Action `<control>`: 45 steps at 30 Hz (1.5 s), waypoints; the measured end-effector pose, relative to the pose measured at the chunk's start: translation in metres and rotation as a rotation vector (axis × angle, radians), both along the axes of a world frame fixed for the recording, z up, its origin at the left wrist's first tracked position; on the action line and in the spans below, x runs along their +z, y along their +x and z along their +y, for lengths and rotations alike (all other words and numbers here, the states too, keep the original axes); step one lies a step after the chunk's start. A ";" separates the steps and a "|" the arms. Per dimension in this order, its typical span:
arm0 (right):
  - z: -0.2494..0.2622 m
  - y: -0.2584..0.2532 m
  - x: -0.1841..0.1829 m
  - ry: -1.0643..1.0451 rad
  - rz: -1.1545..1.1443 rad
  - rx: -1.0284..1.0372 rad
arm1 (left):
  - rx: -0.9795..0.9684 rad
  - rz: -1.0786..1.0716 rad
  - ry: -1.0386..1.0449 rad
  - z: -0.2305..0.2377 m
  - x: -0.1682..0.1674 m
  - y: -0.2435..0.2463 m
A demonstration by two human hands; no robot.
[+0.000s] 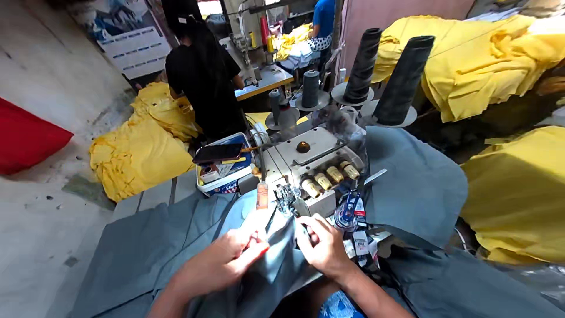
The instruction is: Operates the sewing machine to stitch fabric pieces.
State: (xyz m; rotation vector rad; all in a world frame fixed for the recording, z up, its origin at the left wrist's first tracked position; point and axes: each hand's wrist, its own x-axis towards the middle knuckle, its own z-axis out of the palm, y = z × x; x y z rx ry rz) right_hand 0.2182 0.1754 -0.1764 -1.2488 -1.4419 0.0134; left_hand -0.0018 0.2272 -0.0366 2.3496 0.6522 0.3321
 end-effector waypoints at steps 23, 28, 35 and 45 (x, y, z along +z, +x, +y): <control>-0.078 0.054 0.059 -0.126 -0.550 0.420 | -0.240 -0.073 0.914 0.006 -0.075 0.046; -0.082 0.048 0.059 -0.202 -0.587 0.351 | -0.220 -0.101 0.904 0.009 -0.085 0.051; -0.083 0.042 0.065 -0.167 -0.589 0.274 | -0.174 -0.168 0.815 0.005 -0.087 0.049; -0.083 0.054 0.047 -0.128 -0.570 0.358 | -0.229 -0.024 0.536 -0.004 -0.065 0.037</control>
